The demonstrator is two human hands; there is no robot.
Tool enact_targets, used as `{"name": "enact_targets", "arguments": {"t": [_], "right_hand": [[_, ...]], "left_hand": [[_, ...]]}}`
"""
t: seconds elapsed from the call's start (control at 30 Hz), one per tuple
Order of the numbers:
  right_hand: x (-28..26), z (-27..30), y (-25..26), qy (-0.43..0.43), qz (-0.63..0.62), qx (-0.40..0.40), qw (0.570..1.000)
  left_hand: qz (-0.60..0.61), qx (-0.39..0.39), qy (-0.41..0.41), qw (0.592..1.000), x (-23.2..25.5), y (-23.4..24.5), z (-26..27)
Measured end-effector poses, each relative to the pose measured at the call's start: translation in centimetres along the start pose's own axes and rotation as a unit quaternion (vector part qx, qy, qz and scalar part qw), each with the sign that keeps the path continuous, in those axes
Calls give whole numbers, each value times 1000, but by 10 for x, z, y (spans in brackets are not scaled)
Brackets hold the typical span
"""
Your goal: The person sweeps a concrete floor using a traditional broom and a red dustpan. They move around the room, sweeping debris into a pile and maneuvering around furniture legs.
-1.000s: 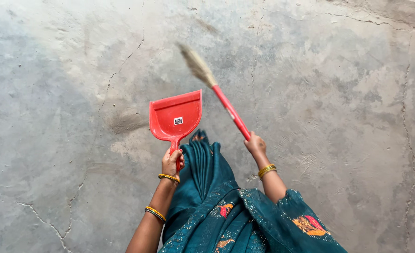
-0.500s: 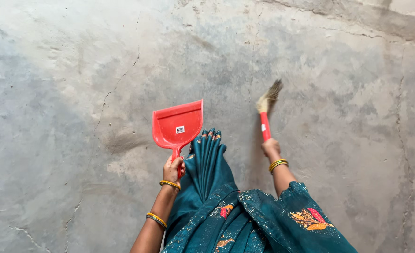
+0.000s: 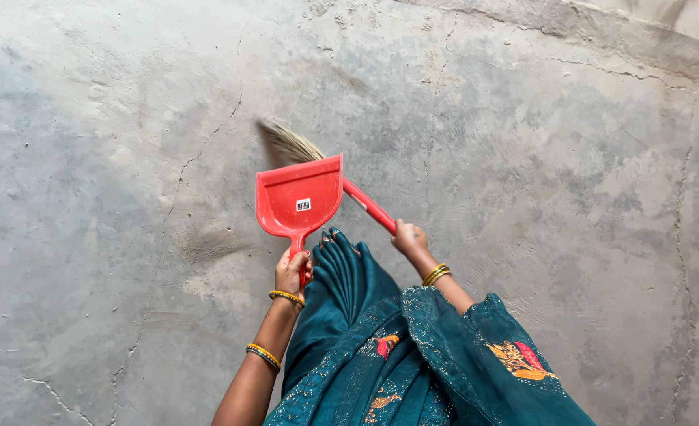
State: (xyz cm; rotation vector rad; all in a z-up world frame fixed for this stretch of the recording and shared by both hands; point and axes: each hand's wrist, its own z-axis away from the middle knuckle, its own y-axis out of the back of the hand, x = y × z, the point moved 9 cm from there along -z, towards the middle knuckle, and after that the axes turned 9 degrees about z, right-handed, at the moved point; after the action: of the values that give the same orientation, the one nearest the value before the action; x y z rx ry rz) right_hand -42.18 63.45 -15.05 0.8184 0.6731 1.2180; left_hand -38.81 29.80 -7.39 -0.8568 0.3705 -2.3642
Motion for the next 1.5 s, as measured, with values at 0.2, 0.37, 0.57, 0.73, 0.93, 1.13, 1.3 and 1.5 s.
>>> {"name": "enact_targets", "arguments": {"t": [0.2,0.37,0.57,0.73,0.93,1.13,1.3,1.5], "right_hand": [[62,8,25,-87,-90,35,992],[132,-7,54,-221,-205,24,953],[186,-60,90,-336,-225,-57,913],[154,-136,107,-285,-48,-50,956],[44,-168,95,-55,69,2,996],[33,-189,131,68,97,49,992],[93,-188,163,74,57,36,995],[128,-168,153,-39,-36,-27,998]], "left_hand": [[2,-10,-6,1000,13,-22,-6],[31,4,-2,1000,16,-34,-18],[71,27,-44,996,21,-50,-42],[97,61,-41,993,19,-82,-61],[124,69,-45,989,19,-119,-67],[149,85,-66,983,25,-127,-78],[155,104,-80,979,30,-127,-86],[192,119,-113,968,31,-128,-77]]}}
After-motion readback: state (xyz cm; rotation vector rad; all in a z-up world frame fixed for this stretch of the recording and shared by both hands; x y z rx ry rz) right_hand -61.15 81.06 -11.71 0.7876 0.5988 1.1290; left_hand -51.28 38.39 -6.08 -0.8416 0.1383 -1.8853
